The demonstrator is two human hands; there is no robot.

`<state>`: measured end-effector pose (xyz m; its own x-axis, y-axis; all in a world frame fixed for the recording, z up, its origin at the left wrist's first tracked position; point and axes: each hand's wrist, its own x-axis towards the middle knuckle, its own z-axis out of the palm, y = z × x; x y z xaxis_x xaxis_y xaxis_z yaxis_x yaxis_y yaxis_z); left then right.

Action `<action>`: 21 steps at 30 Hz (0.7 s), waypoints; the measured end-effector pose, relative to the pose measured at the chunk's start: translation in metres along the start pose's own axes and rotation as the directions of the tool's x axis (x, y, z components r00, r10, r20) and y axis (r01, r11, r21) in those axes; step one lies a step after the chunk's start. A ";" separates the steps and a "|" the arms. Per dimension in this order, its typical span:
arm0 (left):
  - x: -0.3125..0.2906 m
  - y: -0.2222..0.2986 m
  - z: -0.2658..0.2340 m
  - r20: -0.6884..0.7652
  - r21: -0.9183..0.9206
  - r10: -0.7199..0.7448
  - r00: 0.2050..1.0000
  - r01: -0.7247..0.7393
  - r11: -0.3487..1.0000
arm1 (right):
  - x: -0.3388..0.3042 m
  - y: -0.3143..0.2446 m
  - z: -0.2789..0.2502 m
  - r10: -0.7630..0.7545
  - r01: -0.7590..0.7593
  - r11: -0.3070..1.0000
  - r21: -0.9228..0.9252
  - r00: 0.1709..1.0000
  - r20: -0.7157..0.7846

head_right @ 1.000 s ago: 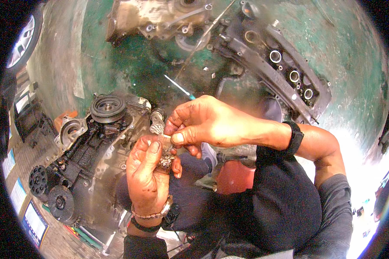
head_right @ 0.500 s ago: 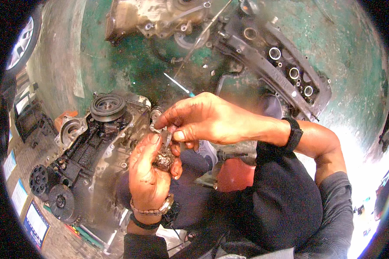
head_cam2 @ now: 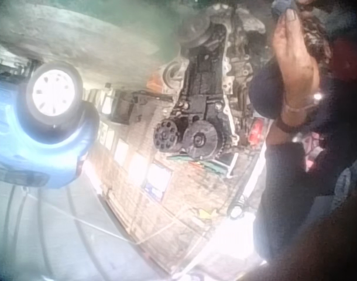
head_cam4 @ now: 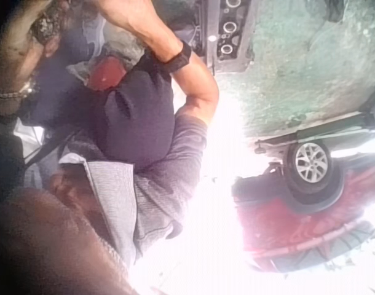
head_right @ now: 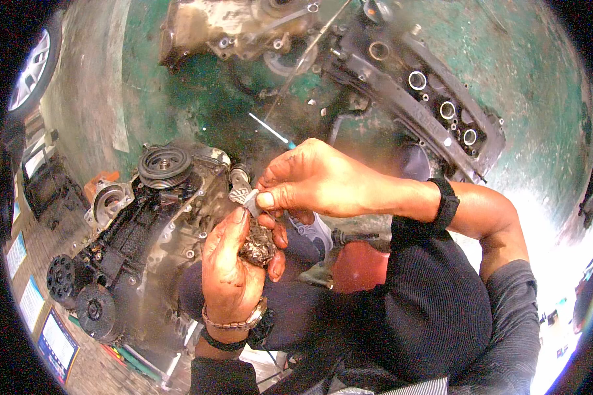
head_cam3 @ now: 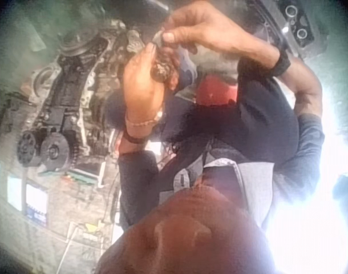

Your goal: The person sits on the floor and uses a screwdriver to pry and remove small metal components from a disassembled engine block. They handle several small parts, placing them on the floor beside the engine.

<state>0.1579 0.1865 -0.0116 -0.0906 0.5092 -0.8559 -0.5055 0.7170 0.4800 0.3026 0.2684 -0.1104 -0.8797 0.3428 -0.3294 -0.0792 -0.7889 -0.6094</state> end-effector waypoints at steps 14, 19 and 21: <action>0.002 0.000 0.001 -0.046 0.013 0.016 0.999 -0.015 1.000 | 0.000 -0.001 -0.005 -0.040 0.026 0.995 0.096 0.989 0.142; 0.003 0.001 -0.001 -0.012 0.023 -0.006 1.000 0.007 1.000 | 0.002 0.001 -0.005 -0.010 -0.001 0.997 0.081 0.991 0.134; 0.003 0.001 -0.001 -0.018 0.018 -0.011 1.000 0.011 1.000 | 0.002 0.002 -0.006 -0.008 -0.003 0.997 0.082 0.991 0.133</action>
<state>0.1559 0.1884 -0.0139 -0.1006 0.4923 -0.8646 -0.4914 0.7310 0.4734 0.3030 0.2705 -0.1167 -0.9336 0.2780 -0.2261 -0.1145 -0.8294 -0.5469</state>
